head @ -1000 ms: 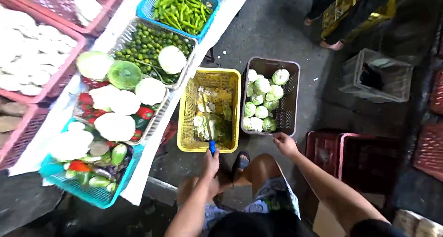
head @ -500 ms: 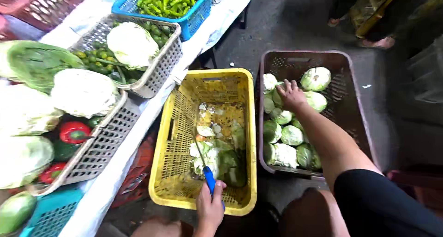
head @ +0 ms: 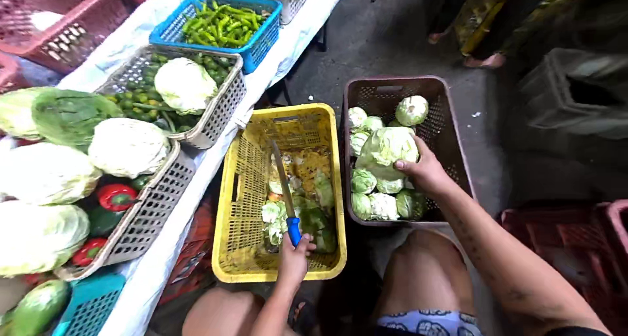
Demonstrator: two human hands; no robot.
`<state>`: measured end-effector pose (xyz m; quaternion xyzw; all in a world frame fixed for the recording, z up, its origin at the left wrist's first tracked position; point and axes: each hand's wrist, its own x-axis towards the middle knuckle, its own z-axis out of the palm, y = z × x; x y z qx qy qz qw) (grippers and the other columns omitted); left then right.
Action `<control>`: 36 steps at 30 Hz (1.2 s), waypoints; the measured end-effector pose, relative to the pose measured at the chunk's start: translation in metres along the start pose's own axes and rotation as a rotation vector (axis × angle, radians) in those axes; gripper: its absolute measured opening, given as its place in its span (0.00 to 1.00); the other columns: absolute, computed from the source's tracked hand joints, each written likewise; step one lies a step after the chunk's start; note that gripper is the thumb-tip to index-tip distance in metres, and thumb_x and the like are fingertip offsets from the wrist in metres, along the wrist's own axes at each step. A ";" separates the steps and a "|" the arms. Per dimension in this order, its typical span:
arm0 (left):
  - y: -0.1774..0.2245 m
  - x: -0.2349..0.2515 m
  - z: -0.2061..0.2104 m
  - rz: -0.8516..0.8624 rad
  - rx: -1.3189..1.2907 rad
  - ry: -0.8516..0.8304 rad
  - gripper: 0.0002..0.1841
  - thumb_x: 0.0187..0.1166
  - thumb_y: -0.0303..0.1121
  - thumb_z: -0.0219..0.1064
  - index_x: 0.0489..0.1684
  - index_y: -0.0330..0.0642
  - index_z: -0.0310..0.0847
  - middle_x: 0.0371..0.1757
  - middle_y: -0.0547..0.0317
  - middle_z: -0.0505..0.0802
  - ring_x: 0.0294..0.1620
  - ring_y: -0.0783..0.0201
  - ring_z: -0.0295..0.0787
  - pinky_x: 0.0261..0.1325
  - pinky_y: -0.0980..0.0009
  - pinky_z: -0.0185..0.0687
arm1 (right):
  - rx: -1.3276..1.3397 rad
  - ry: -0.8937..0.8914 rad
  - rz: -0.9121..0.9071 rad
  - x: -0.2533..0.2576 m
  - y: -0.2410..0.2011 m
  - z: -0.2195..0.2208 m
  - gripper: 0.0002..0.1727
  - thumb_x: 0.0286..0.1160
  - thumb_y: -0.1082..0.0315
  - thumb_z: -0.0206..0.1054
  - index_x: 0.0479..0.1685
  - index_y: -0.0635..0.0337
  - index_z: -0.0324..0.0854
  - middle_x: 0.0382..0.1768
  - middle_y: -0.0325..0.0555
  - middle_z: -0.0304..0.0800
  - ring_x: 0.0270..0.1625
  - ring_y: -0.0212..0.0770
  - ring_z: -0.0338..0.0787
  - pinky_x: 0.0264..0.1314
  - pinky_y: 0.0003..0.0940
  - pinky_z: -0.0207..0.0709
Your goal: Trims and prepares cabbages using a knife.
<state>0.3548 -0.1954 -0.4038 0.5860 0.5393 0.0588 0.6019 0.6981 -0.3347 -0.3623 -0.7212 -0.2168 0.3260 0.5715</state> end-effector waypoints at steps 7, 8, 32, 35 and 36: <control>0.065 -0.031 0.010 0.244 -0.478 -0.246 0.17 0.83 0.34 0.65 0.59 0.29 0.70 0.46 0.46 0.92 0.44 0.51 0.95 0.47 0.52 0.96 | 0.507 -0.077 -0.006 -0.090 -0.011 0.082 0.66 0.46 0.28 0.82 0.88 0.53 0.53 0.62 0.51 0.87 0.59 0.46 0.91 0.61 0.48 0.89; 0.071 -0.032 0.008 0.260 -0.519 -0.250 0.19 0.82 0.35 0.66 0.60 0.30 0.71 0.49 0.48 0.92 0.46 0.55 0.95 0.48 0.55 0.96 | 0.533 -0.055 -0.006 -0.101 -0.012 0.096 0.66 0.47 0.28 0.81 0.87 0.56 0.52 0.61 0.51 0.87 0.58 0.46 0.92 0.60 0.48 0.89; 0.040 -0.073 -0.074 -0.092 -0.993 -0.416 0.20 0.94 0.42 0.38 0.39 0.50 0.76 0.28 0.68 0.91 0.32 0.75 0.91 0.39 0.75 0.89 | -0.296 0.077 -0.418 -0.091 -0.134 0.173 0.09 0.84 0.60 0.67 0.48 0.56 0.82 0.29 0.36 0.86 0.18 0.27 0.80 0.18 0.24 0.77; 0.003 -0.054 -0.083 -0.070 -1.041 -0.492 0.22 0.91 0.44 0.34 0.49 0.44 0.76 0.35 0.60 0.93 0.37 0.68 0.92 0.41 0.68 0.91 | -0.108 0.185 -0.274 -0.059 -0.106 0.181 0.10 0.83 0.61 0.68 0.48 0.59 0.81 0.29 0.38 0.86 0.19 0.30 0.80 0.20 0.28 0.77; 0.002 -0.055 -0.084 -0.091 -1.047 -0.429 0.25 0.93 0.49 0.34 0.50 0.45 0.76 0.35 0.59 0.93 0.37 0.67 0.92 0.41 0.67 0.91 | -0.065 0.205 -0.211 -0.049 -0.094 0.182 0.12 0.84 0.59 0.67 0.49 0.60 0.79 0.29 0.39 0.85 0.17 0.31 0.80 0.18 0.29 0.78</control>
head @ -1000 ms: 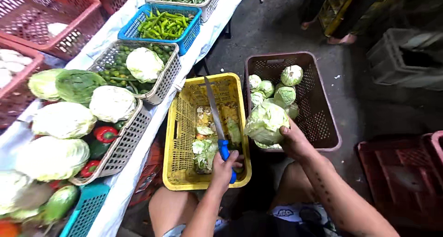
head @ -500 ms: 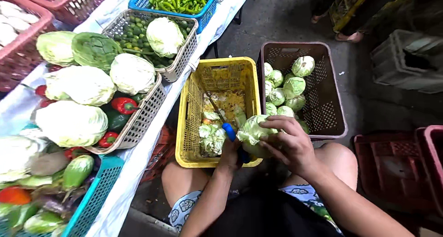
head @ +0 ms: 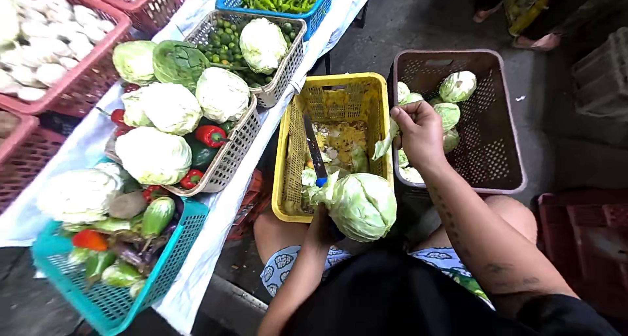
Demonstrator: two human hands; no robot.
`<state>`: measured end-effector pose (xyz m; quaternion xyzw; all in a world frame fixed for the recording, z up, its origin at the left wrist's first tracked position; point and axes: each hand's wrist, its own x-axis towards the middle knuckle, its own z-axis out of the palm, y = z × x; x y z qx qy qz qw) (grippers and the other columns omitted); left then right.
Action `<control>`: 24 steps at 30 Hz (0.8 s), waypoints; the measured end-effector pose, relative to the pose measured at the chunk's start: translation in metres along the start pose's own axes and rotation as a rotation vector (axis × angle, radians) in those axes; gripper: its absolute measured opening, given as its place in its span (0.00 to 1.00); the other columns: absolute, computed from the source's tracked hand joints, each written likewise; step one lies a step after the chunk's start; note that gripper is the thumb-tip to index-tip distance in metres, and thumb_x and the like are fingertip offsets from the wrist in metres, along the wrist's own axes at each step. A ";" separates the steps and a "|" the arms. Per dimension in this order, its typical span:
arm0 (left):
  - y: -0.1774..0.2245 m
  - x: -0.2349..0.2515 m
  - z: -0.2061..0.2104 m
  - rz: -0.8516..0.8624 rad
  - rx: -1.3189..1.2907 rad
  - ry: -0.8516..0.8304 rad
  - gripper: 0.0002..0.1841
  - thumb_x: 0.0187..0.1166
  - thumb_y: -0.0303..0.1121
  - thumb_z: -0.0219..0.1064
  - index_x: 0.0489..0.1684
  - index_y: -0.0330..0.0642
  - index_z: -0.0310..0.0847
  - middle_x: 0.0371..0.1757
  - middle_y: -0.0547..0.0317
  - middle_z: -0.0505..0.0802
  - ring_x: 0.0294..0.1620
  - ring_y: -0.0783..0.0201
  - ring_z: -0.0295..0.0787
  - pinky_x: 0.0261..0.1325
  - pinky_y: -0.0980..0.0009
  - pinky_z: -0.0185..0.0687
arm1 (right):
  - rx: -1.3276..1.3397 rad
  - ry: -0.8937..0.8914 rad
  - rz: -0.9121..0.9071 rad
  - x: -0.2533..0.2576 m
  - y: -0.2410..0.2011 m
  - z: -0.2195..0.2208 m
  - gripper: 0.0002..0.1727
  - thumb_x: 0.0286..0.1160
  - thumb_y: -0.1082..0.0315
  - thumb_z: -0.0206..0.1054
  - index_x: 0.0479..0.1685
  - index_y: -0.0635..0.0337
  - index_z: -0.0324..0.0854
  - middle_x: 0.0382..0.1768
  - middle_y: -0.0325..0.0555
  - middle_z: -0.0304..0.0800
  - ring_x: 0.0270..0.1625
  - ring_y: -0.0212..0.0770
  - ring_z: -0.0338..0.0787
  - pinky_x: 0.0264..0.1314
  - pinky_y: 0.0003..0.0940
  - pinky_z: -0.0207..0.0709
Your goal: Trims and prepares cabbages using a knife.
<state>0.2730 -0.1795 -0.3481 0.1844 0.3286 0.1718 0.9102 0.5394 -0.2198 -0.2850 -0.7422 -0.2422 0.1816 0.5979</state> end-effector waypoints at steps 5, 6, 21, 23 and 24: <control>-0.001 0.001 -0.015 0.047 -0.131 0.037 0.34 0.72 0.67 0.68 0.56 0.43 0.80 0.44 0.50 0.94 0.46 0.57 0.95 0.47 0.56 0.93 | -0.432 -0.357 0.072 -0.016 0.032 -0.006 0.35 0.81 0.47 0.68 0.85 0.51 0.68 0.75 0.63 0.76 0.64 0.63 0.87 0.62 0.68 0.80; -0.004 0.004 -0.020 0.057 -0.145 0.024 0.34 0.66 0.65 0.74 0.56 0.43 0.80 0.43 0.49 0.94 0.45 0.56 0.95 0.47 0.56 0.93 | -0.480 -0.363 -0.019 -0.035 0.021 -0.006 0.33 0.81 0.46 0.67 0.82 0.51 0.72 0.75 0.61 0.75 0.63 0.60 0.87 0.60 0.64 0.82; -0.027 0.022 -0.045 0.076 -0.149 -0.151 0.37 0.51 0.72 0.79 0.47 0.50 0.89 0.43 0.52 0.97 0.47 0.58 0.96 0.51 0.57 0.93 | -0.519 -0.419 -0.293 -0.098 -0.008 -0.012 0.09 0.86 0.61 0.64 0.47 0.56 0.84 0.35 0.41 0.88 0.35 0.37 0.88 0.41 0.41 0.86; -0.030 0.019 -0.049 0.058 -0.198 -0.199 0.34 0.57 0.70 0.76 0.47 0.49 0.90 0.43 0.51 0.97 0.46 0.57 0.97 0.50 0.58 0.94 | -0.566 -0.404 -0.267 -0.096 -0.012 -0.009 0.08 0.88 0.62 0.61 0.50 0.56 0.81 0.31 0.42 0.87 0.31 0.40 0.89 0.35 0.45 0.85; -0.030 0.018 -0.050 0.068 -0.216 -0.215 0.32 0.63 0.69 0.73 0.47 0.48 0.91 0.44 0.51 0.97 0.46 0.58 0.97 0.51 0.59 0.94 | -0.578 -0.396 -0.261 -0.093 -0.012 -0.006 0.08 0.88 0.62 0.60 0.50 0.56 0.81 0.30 0.43 0.87 0.31 0.42 0.89 0.34 0.46 0.84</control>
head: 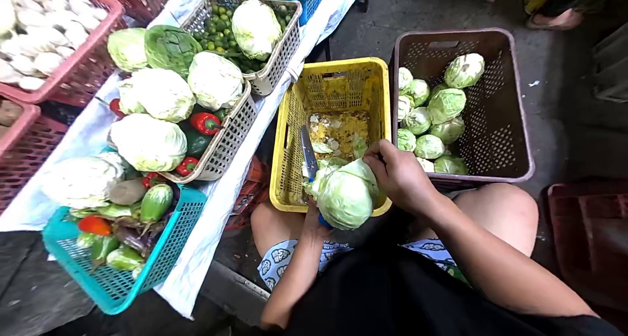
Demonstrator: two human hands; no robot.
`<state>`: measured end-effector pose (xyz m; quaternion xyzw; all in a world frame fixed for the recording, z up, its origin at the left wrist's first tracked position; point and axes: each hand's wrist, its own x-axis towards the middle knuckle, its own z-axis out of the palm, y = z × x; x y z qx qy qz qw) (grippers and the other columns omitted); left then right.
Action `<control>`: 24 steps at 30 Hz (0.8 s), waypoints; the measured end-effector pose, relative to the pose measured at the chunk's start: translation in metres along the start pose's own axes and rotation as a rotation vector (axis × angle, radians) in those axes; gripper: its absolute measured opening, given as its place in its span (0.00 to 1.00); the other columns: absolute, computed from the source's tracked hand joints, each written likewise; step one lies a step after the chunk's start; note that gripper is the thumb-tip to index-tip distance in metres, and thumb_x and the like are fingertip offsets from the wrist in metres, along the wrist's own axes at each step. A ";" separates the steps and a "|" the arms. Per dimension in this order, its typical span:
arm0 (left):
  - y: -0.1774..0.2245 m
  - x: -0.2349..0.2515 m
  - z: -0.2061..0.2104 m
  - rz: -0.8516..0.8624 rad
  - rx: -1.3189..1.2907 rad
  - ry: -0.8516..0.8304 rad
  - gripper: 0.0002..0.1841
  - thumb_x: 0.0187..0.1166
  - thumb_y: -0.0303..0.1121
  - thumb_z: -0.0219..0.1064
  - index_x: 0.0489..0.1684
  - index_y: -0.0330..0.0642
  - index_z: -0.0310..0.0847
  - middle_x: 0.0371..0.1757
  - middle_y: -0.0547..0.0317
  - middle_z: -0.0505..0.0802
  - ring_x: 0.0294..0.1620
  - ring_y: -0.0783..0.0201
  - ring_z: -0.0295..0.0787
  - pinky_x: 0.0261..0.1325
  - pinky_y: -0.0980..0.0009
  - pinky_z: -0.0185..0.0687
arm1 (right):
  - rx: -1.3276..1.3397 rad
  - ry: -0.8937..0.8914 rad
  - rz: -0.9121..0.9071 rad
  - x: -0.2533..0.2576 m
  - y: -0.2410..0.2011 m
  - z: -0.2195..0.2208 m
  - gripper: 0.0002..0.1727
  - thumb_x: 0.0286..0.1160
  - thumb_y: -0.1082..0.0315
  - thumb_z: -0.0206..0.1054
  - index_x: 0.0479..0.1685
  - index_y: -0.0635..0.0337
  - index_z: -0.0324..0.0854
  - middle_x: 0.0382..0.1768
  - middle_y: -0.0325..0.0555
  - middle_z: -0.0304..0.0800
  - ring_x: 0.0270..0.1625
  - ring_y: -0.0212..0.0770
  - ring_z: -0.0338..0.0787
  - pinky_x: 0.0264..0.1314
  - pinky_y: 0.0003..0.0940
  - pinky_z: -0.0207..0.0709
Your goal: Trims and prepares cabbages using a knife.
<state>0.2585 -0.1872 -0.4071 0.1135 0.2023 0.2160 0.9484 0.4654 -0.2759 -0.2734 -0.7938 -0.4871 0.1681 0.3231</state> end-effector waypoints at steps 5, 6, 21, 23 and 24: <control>-0.001 -0.005 -0.006 -0.013 0.007 0.048 0.33 0.83 0.68 0.49 0.49 0.49 0.88 0.44 0.53 0.97 0.46 0.60 0.96 0.50 0.60 0.94 | 0.089 -0.007 0.002 0.022 0.012 0.020 0.08 0.89 0.63 0.60 0.52 0.58 0.79 0.33 0.47 0.87 0.33 0.45 0.89 0.35 0.49 0.85; -0.001 -0.004 -0.008 -0.030 0.010 0.000 0.34 0.78 0.72 0.53 0.50 0.50 0.89 0.45 0.53 0.97 0.47 0.59 0.96 0.51 0.60 0.93 | 0.108 0.002 0.002 0.025 0.015 0.024 0.08 0.89 0.63 0.60 0.53 0.58 0.79 0.35 0.48 0.88 0.33 0.46 0.89 0.36 0.49 0.85; 0.038 0.000 0.027 0.124 0.183 -0.191 0.29 0.54 0.62 0.83 0.46 0.52 0.91 0.45 0.56 0.98 0.49 0.63 0.96 0.56 0.63 0.92 | 0.447 -0.037 0.264 0.049 0.060 0.027 0.28 0.85 0.49 0.64 0.77 0.56 0.73 0.70 0.53 0.82 0.62 0.52 0.89 0.60 0.53 0.87; 0.043 0.009 0.036 0.177 0.229 -0.113 0.32 0.47 0.58 0.89 0.47 0.50 0.88 0.42 0.57 0.97 0.46 0.63 0.96 0.53 0.62 0.93 | 0.824 -0.209 0.370 0.023 0.026 0.005 0.33 0.86 0.41 0.56 0.82 0.51 0.63 0.65 0.49 0.84 0.57 0.50 0.92 0.47 0.51 0.91; 0.047 0.013 0.042 0.190 0.266 -0.084 0.35 0.46 0.56 0.91 0.50 0.48 0.84 0.42 0.57 0.97 0.45 0.63 0.96 0.52 0.62 0.93 | 0.941 -0.339 0.371 0.011 0.015 -0.001 0.43 0.80 0.35 0.58 0.89 0.48 0.53 0.70 0.51 0.82 0.60 0.54 0.91 0.47 0.56 0.92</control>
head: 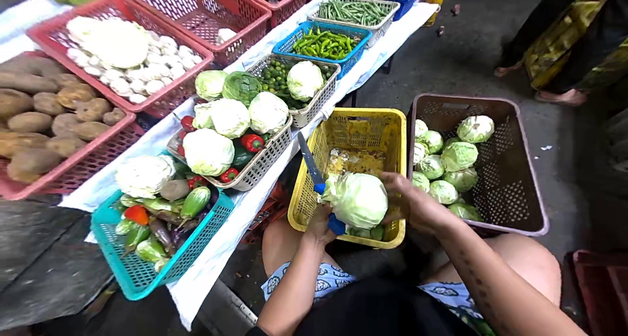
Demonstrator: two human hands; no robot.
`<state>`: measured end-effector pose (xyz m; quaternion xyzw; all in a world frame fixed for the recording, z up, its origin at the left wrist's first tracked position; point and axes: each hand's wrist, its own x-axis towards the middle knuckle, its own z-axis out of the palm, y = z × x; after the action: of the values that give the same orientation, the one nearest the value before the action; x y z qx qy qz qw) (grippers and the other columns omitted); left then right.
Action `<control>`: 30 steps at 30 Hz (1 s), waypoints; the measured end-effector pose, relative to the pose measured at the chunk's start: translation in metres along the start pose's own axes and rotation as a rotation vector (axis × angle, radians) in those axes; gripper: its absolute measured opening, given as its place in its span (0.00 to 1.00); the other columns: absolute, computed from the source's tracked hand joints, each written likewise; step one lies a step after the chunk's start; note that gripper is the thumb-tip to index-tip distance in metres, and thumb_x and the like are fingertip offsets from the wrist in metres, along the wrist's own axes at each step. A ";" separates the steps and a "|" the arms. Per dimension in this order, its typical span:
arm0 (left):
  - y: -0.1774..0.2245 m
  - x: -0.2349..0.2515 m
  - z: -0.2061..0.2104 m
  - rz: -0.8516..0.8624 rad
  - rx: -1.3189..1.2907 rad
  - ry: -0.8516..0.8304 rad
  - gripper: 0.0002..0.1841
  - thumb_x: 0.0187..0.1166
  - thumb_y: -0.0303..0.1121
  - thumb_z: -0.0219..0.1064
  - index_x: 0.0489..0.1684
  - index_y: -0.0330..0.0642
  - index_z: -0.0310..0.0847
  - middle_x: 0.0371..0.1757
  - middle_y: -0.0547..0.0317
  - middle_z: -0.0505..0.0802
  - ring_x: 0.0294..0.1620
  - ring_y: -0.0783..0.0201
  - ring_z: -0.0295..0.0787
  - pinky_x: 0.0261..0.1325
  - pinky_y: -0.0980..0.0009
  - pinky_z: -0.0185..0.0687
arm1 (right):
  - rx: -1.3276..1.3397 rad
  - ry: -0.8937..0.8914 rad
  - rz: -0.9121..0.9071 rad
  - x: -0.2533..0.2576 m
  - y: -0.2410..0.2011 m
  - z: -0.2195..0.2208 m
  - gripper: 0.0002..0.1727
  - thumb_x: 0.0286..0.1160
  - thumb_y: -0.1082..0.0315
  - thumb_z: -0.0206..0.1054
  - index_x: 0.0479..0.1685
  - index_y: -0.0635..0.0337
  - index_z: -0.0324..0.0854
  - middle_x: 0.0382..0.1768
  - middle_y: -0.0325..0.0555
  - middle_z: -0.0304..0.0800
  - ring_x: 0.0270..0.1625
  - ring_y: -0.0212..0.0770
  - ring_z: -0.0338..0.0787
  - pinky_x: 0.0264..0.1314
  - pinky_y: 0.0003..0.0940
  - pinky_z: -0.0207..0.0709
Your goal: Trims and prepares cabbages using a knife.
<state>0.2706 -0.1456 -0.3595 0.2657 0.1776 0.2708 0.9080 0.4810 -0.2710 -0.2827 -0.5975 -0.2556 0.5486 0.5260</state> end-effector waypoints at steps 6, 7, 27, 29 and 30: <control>0.002 0.018 0.035 -0.067 0.371 0.149 0.29 0.65 0.29 0.80 0.64 0.32 0.70 0.43 0.51 0.92 0.41 0.61 0.93 0.49 0.62 0.93 | 0.193 0.130 0.004 -0.010 0.027 0.010 0.51 0.67 0.45 0.77 0.88 0.52 0.51 0.63 0.58 0.86 0.57 0.53 0.93 0.53 0.51 0.93; 0.001 0.019 0.042 -0.063 0.432 0.208 0.25 0.69 0.25 0.77 0.64 0.30 0.72 0.44 0.49 0.91 0.40 0.60 0.92 0.47 0.62 0.92 | 0.207 0.164 0.006 -0.008 0.032 0.004 0.49 0.70 0.45 0.76 0.87 0.53 0.52 0.63 0.58 0.86 0.57 0.54 0.93 0.53 0.52 0.93; -0.029 0.016 0.042 -0.162 0.355 0.621 0.14 0.78 0.20 0.68 0.53 0.34 0.68 0.36 0.48 0.89 0.32 0.57 0.92 0.34 0.62 0.92 | 0.594 0.031 -0.340 -0.046 0.048 -0.042 0.48 0.46 0.24 0.77 0.65 0.47 0.79 0.51 0.40 0.94 0.55 0.38 0.93 0.61 0.43 0.89; -0.028 0.015 0.049 -0.149 0.335 0.635 0.11 0.78 0.19 0.64 0.52 0.35 0.68 0.35 0.50 0.87 0.31 0.57 0.90 0.32 0.61 0.91 | 0.772 -0.065 -0.340 -0.038 0.039 -0.042 0.51 0.44 0.19 0.73 0.67 0.44 0.80 0.55 0.44 0.93 0.59 0.43 0.92 0.60 0.48 0.88; -0.025 0.015 0.053 -0.136 0.317 0.624 0.10 0.79 0.19 0.61 0.52 0.36 0.67 0.36 0.50 0.85 0.32 0.57 0.89 0.33 0.60 0.91 | 0.841 -0.114 -0.327 -0.033 0.036 -0.043 0.53 0.44 0.15 0.68 0.68 0.43 0.80 0.56 0.46 0.92 0.58 0.45 0.92 0.57 0.50 0.88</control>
<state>0.3170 -0.1756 -0.3344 0.2956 0.5034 0.2468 0.7735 0.5019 -0.3263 -0.3097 -0.2526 -0.1303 0.5463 0.7879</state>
